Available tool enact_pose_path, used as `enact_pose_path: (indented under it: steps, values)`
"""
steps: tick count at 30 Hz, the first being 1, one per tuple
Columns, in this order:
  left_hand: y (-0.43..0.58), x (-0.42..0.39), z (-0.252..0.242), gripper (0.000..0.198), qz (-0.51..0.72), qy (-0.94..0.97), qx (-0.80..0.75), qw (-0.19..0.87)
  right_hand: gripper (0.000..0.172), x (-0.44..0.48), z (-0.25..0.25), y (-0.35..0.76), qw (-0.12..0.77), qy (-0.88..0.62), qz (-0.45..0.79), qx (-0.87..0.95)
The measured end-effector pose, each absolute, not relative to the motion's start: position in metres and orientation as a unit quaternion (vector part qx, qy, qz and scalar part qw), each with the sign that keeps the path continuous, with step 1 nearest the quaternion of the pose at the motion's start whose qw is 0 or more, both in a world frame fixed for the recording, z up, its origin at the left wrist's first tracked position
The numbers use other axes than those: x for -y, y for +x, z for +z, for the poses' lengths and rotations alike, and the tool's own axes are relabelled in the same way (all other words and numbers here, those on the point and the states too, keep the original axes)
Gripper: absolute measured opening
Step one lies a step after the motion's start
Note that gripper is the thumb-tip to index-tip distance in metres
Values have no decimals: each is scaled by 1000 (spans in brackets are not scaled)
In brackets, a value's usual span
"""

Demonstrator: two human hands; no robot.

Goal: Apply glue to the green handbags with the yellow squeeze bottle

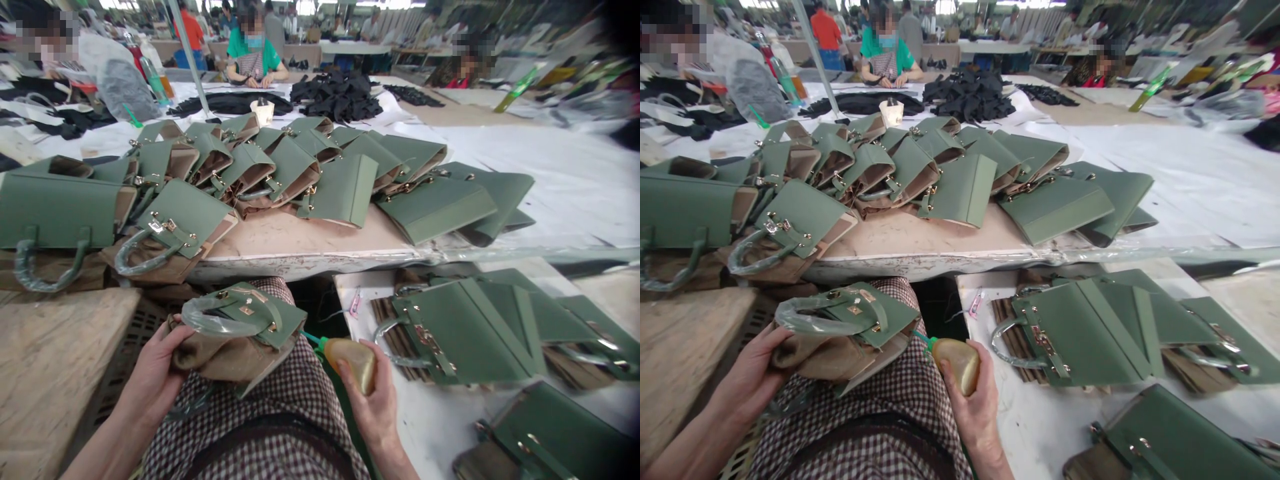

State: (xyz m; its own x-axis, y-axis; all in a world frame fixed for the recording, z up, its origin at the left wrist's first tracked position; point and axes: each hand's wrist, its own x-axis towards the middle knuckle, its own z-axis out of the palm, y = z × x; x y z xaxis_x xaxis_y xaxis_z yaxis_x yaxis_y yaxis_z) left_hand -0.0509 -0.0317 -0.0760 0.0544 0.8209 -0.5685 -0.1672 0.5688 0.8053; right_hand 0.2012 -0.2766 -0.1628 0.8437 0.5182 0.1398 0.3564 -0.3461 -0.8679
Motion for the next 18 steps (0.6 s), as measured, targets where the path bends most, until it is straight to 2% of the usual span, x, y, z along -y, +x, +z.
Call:
enact_pose_path:
  steps: [6,12,18]
  values:
    - [-51,33,-80,30,376,264,-585,669,62,280,-149,197,553,-801,159,162]
    - [-55,39,-84,33,383,240,-595,664,65,270,-142,196,533,-800,233,148]
    - [-67,44,-101,38,376,240,-588,674,55,266,-141,199,534,-775,315,123]
